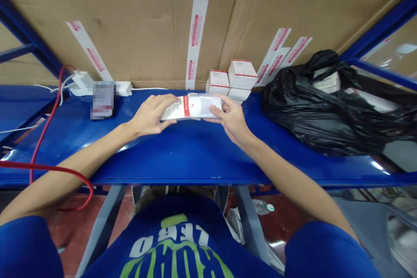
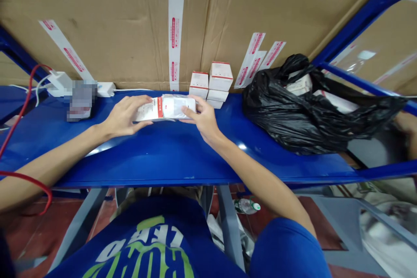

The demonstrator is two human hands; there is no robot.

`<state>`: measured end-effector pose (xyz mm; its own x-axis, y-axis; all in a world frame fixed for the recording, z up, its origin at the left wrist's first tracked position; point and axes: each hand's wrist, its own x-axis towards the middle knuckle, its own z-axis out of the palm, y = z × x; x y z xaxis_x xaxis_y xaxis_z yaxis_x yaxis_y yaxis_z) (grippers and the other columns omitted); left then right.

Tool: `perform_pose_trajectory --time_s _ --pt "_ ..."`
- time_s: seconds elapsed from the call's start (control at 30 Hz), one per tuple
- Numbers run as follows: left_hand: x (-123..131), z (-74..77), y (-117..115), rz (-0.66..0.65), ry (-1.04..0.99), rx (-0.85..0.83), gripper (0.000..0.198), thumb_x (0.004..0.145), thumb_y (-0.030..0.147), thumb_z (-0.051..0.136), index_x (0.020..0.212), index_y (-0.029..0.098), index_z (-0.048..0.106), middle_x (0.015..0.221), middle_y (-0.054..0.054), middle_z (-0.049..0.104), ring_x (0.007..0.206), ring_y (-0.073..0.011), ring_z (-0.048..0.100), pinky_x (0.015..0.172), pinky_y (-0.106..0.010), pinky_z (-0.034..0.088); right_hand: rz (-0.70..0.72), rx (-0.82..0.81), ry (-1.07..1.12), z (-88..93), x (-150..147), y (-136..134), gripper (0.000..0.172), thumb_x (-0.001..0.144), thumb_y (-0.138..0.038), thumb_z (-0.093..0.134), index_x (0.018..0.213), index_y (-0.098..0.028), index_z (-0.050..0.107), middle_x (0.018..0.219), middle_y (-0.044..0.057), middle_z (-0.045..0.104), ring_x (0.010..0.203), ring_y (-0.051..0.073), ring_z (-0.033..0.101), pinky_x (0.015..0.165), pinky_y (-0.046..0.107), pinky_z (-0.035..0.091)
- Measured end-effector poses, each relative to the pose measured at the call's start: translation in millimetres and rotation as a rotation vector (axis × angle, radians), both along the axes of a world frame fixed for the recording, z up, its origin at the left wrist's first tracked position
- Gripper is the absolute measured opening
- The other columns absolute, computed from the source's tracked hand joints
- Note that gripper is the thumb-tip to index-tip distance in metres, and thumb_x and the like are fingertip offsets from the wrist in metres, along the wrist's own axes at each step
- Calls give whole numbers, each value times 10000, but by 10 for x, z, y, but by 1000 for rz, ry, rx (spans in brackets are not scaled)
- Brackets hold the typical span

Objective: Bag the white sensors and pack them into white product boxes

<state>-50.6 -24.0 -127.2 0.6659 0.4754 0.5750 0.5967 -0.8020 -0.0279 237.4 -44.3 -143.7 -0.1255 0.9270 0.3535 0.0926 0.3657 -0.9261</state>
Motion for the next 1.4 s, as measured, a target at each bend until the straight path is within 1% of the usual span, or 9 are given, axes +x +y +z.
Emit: perform_pose_trajectory --time_s 0.13,0.37,0.5,0.63,0.83,0.93,1.1,1.3,1.4 --pt "57 13 -70 -8 -25 77 613 978 635 520 1415 206 553 1372 -170 693 1218 -322 678 924 -442 528 62 -32 40 -48 -114 -76 872 801 -749 710 1484 -222 579 1285 105 736 1076 304 733 859 557 693" --pt "174 18 -217 -13 -37 50 618 967 646 521 1393 200 566 1314 -168 722 1130 -309 706 883 -435 524 -99 196 -365 -15 -183 -306 585 1003 -638 475 1249 -201 777 763 53 763 668 227 709 743 450 647" --pt "160 50 -227 -4 -105 42 645 941 684 541 1373 206 570 1285 -150 736 1080 -294 715 869 -425 527 72 293 -436 30 -207 -382 619 1011 -661 447 1356 -211 695 928 79 738 823 228 706 798 423 652" --pt "147 79 -251 4 -158 50 636 946 682 557 1357 196 564 1260 -144 746 1031 -270 722 858 -410 527 273 233 -407 76 -206 -374 579 953 -682 557 1292 -239 711 1167 109 620 1028 246 671 844 439 677" --pt "138 42 -238 -3 -109 16 625 924 677 570 1346 217 594 1238 -136 758 1041 -290 723 868 -443 522 442 101 -416 59 -195 -322 443 920 -573 660 1216 -255 750 1350 119 550 963 199 700 878 459 672" --pt "139 8 -187 -14 -90 3 633 926 682 559 1340 205 599 1241 -147 757 1051 -294 726 868 -444 526 417 119 -460 58 -173 -271 432 906 -557 678 1200 -249 755 1320 116 579 973 212 700 874 470 672" --pt "152 5 -162 5 -140 10 649 931 712 548 1343 212 571 1276 -147 743 1074 -289 725 884 -444 539 167 267 -380 100 -110 -212 436 875 -598 701 1145 -256 727 1206 88 655 996 234 706 902 460 649" --pt "145 35 -198 -79 -206 153 561 947 612 615 1340 225 517 1296 -150 736 1089 -278 738 851 -425 557 206 -3 -103 80 -120 -168 587 899 -722 573 1211 -230 638 1068 91 744 903 224 760 820 414 647" --pt "150 40 -208 -88 -191 175 519 950 584 618 1323 238 516 1298 -142 738 1116 -280 735 858 -426 555 246 -87 -76 58 -162 -142 589 839 -708 656 1163 -217 678 968 78 765 811 221 761 750 412 648"
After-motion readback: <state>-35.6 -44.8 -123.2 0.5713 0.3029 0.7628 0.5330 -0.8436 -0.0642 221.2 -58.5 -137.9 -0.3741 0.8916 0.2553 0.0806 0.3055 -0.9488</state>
